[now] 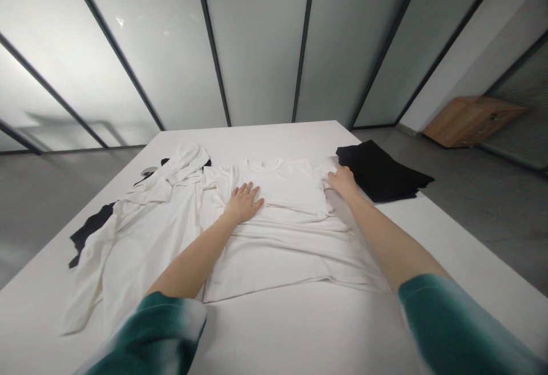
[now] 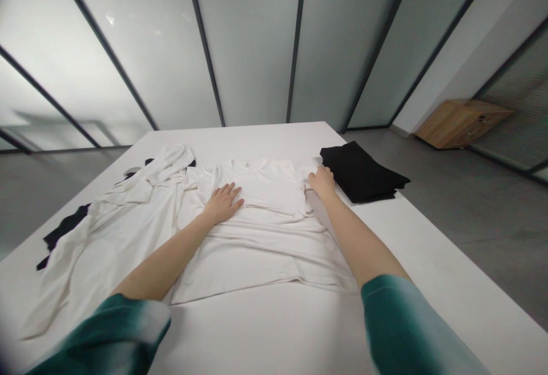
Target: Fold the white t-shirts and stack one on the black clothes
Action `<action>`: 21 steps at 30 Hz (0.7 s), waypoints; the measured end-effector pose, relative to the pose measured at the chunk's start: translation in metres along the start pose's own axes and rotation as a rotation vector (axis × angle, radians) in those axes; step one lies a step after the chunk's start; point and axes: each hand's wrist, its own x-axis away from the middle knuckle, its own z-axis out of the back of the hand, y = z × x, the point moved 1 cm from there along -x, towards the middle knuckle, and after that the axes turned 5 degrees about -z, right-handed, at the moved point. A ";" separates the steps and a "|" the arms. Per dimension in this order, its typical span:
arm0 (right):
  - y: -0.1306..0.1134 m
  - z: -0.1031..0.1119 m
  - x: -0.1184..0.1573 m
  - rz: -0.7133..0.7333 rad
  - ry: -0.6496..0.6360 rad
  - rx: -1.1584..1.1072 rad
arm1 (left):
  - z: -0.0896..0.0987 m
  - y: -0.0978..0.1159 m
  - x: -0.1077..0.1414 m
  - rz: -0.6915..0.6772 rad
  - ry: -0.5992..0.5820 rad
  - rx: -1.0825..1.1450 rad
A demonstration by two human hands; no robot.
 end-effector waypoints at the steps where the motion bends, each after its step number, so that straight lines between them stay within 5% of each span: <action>1: 0.002 0.000 -0.008 -0.049 -0.036 0.006 | 0.000 0.000 0.000 0.000 0.005 0.000; 11: -0.001 -0.005 -0.039 -0.293 -0.139 -0.044 | 0.000 0.002 0.001 -0.012 0.031 0.023; 15: 0.004 -0.004 -0.051 -0.265 -0.179 -0.057 | -0.005 0.001 0.000 -0.021 0.041 0.031; 21: 0.010 0.015 -0.061 -0.176 -0.055 -0.166 | -0.003 -0.001 -0.004 -0.037 0.135 0.070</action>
